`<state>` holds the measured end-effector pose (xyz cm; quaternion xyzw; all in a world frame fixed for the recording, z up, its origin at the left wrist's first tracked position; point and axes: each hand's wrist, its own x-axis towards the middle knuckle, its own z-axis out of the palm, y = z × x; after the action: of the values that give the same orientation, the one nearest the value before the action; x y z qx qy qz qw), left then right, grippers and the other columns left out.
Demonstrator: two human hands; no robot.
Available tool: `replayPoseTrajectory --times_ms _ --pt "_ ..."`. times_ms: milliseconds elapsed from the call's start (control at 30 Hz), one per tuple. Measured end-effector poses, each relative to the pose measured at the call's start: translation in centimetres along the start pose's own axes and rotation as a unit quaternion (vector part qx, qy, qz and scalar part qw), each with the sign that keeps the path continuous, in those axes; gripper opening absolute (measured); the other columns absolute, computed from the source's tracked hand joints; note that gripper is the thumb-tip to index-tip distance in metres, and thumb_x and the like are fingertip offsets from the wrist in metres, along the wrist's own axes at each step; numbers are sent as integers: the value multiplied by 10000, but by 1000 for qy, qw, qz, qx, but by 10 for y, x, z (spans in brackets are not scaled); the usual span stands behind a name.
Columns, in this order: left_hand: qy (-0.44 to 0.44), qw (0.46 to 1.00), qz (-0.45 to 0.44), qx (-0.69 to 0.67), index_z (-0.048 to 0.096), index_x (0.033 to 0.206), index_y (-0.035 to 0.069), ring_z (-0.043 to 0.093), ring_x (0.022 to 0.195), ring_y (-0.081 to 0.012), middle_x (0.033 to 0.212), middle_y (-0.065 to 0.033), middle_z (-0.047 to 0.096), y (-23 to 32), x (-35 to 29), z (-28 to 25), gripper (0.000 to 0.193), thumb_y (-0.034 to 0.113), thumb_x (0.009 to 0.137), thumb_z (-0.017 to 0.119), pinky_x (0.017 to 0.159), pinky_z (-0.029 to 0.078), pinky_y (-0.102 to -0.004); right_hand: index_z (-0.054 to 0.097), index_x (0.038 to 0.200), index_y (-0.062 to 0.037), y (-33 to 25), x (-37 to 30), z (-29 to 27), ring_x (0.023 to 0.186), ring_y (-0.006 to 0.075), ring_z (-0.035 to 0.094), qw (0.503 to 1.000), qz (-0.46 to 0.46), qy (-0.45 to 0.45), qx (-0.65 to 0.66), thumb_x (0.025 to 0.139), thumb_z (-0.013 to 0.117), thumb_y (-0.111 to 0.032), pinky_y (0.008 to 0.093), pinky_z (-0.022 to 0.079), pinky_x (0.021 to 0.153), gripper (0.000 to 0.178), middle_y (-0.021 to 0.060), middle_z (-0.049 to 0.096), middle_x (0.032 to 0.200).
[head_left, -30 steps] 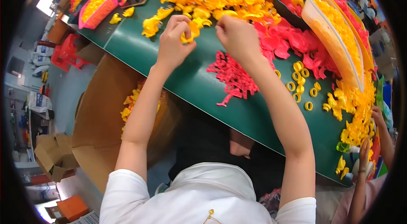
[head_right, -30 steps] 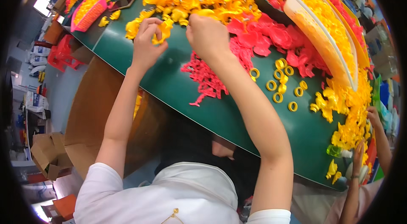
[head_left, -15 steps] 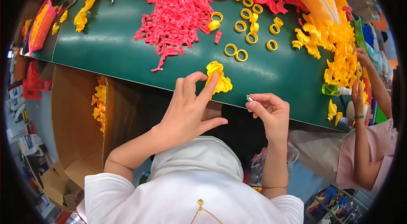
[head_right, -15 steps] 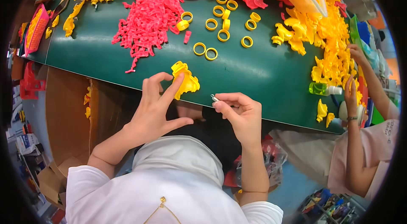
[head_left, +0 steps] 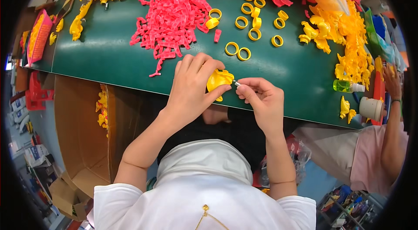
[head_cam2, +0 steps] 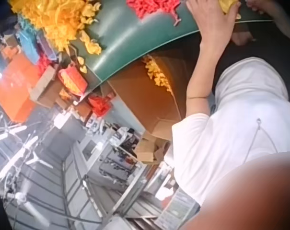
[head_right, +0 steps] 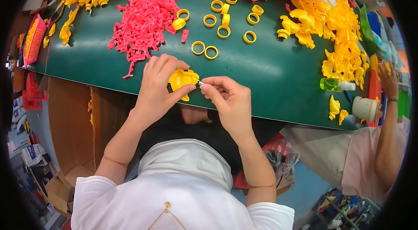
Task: Assembling small yellow toy figures with pink and red components at a factory workbench.
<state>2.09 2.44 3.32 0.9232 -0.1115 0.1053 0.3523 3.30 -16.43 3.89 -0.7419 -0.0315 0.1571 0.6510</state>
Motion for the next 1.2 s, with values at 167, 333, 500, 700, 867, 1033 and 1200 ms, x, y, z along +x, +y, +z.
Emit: replayPoseTrajectory --times_ms 167,333,500,700,867,1033,1200 --pt "10 1000 27 -11 583 994 67 490 913 -259 975 -71 538 -5 1 3 394 213 697 796 778 368 -374 671 970 50 -2 6 -4 691 90 627 998 27 -23 43 889 648 -69 203 494 632 146 65 681 786" --pt "26 997 16 -76 551 935 50 532 878 -279 953 -89 530 -7 -1 6 378 146 673 805 760 414 -382 676 954 50 -9 16 -4 666 90 623 997 67 -38 24 891 651 -83 207 495 616 148 62 676 753" --pt "48 989 11 -143 525 901 35 576 831 -307 936 -109 522 -5 -1 4 375 77 656 805 686 472 -384 674 960 51 -8 17 -3 676 94 632 994 65 -68 47 895 647 -83 216 509 634 151 71 682 769" --pt "59 976 -2 -211 526 909 41 578 831 -295 939 -117 523 -5 -2 3 377 82 667 812 681 485 -359 657 998 58 -2 8 8 741 132 669 999 13 -10 50 910 623 -71 234 529 672 160 109 695 852" --pt "158 844 -98 -503 513 1197 11 563 945 -150 1063 -91 521 19 -6 1 505 -82 733 691 822 493 -280 628 1014 61 -13 5 7 775 162 687 990 23 -55 131 924 599 -64 245 544 696 157 134 695 885" --pt "68 847 -146 -506 497 1238 1 595 979 -129 1065 -101 622 20 -9 -2 456 -61 801 611 877 483 -268 621 991 55 -12 2 11 772 168 690 989 -18 -40 143 922 600 -55 250 553 702 132 149 698 898" --pt "53 875 -134 -462 556 1122 -14 627 976 -150 1018 -113 641 21 -10 -1 362 -71 773 634 868 507 -279 636 979 76 -15 -3 10 761 176 694 992 -20 -33 118 886 631 -4 259 566 698 122 155 702 870"
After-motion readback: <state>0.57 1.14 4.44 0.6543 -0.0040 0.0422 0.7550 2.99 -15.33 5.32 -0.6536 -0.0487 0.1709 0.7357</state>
